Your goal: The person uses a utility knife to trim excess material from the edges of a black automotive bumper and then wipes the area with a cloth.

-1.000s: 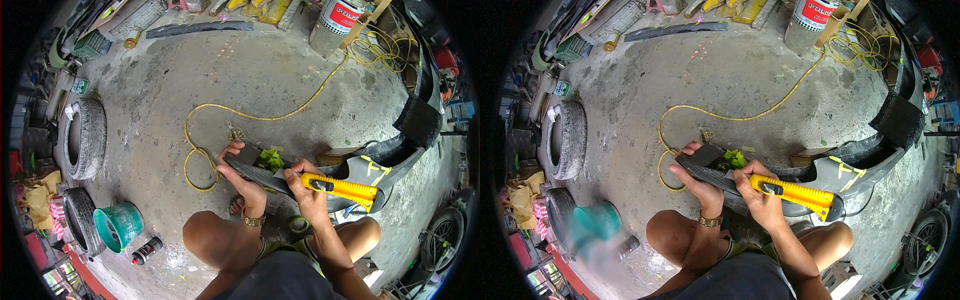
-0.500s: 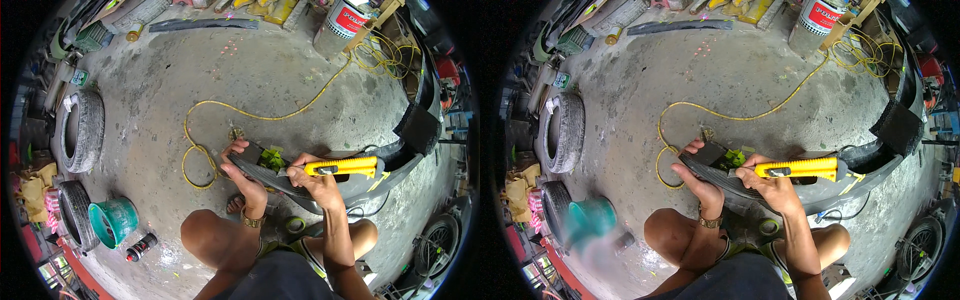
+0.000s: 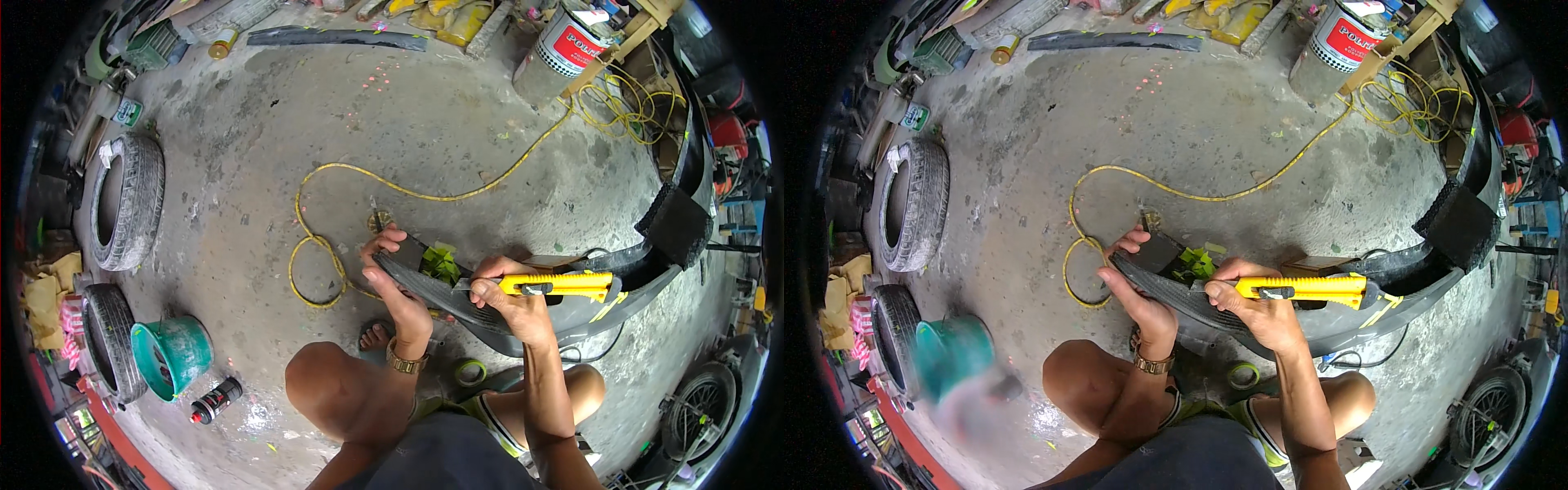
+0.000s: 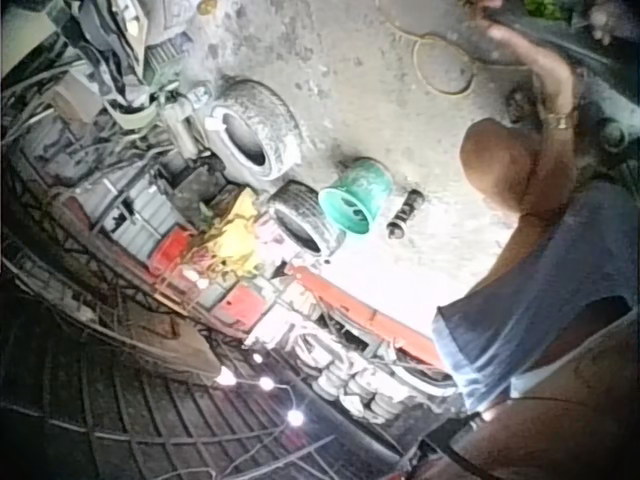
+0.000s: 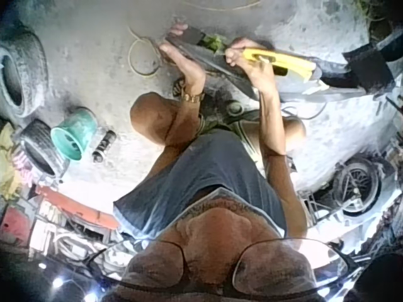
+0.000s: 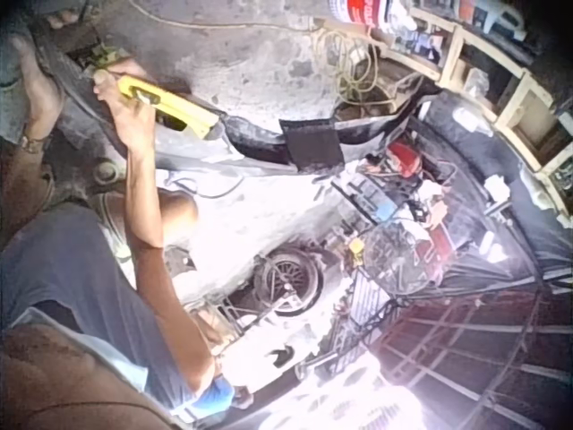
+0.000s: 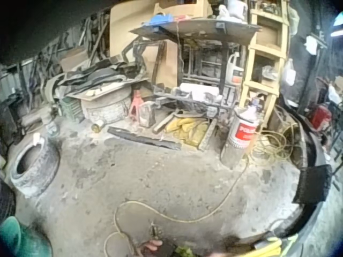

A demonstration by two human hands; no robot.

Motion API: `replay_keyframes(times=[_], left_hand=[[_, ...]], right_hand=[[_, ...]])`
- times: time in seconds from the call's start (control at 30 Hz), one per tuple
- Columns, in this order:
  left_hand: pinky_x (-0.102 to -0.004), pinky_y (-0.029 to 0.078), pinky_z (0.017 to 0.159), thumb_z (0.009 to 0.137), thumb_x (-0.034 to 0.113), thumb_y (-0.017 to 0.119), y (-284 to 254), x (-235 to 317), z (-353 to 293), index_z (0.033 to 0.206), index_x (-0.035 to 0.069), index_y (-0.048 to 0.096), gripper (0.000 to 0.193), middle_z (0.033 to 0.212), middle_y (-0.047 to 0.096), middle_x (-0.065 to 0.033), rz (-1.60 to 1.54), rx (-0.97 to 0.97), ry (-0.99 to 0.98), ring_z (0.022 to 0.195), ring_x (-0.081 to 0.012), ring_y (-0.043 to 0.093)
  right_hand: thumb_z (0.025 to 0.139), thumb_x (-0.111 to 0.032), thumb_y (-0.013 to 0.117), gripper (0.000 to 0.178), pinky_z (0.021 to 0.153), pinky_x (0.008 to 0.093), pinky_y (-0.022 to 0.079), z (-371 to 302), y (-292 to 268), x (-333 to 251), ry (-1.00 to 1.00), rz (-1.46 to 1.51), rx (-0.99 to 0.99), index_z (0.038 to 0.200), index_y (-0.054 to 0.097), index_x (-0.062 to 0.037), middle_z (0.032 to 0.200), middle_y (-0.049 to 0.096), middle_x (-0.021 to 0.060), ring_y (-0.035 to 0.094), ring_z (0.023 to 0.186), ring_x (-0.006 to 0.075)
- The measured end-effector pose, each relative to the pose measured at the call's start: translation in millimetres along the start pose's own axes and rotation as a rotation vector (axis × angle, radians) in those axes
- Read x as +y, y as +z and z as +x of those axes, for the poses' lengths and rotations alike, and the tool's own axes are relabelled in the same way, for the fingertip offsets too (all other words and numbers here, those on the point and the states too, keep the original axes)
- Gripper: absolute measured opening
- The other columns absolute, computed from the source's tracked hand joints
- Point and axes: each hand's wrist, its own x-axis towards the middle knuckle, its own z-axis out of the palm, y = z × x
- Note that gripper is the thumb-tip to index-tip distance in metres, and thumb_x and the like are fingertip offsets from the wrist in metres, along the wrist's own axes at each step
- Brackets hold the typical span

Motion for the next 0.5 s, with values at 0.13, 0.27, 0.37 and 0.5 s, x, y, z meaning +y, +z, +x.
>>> replay_keyframes(times=[0.13,0.27,0.37,0.5], left_hand=[[-0.044,0.032,0.111,0.107,0.057,0.021,0.9,1.8,0.7,0.105,0.007,0.047,0.057,0.114,0.055,-0.0125,0.011,-0.002,0.014,0.116,-0.0245,0.049],[-0.0446,0.032,0.111,0.107,0.057,0.021,3.0,1.2,0.6,0.105,0.007,0.047,0.057,0.113,0.056,-0.0127,0.023,0.009,0.002,0.116,-0.0248,0.049],[-0.0454,0.031,0.111,0.107,0.057,0.021,3.1,-0.7,1.8,0.105,0.007,0.047,0.057,0.113,0.056,-0.0129,0.019,0.016,-0.005,0.116,-0.0254,0.049],[-0.0458,0.031,0.112,0.108,0.056,0.02,2.3,0.7,3.0,0.105,0.007,0.047,0.057,0.113,0.056,-0.0128,0.022,0.009,0.018,0.117,-0.0262,0.048]], right_hand=[[0.092,-0.011,0.074,0.015,0.067,0.027,0.051,1.5,-1.8,-2.6,0.02,0.047,-0.029,0.089,0.066,0.0019,0.081,0.064,0.005,0.061,0.074,0.0119],[0.092,-0.01,0.073,0.015,0.066,0.028,0.052,3.4,-4.3,-3.8,0.032,0.024,-0.048,0.09,0.067,0.0029,0.082,0.064,0.0057,0.061,0.075,0.0126],[0.092,-0.01,0.073,0.015,0.067,0.028,0.052,5.9,-5.7,-3.7,0.016,0.008,-0.071,0.09,0.067,0.0029,0.082,0.064,0.0059,0.061,0.074,0.0128],[0.092,-0.011,0.074,0.015,0.067,0.028,0.052,6.7,-5.1,-5.9,0.024,0.009,-0.083,0.09,0.068,0.0032,0.082,0.065,0.0063,0.061,0.074,0.0127]])
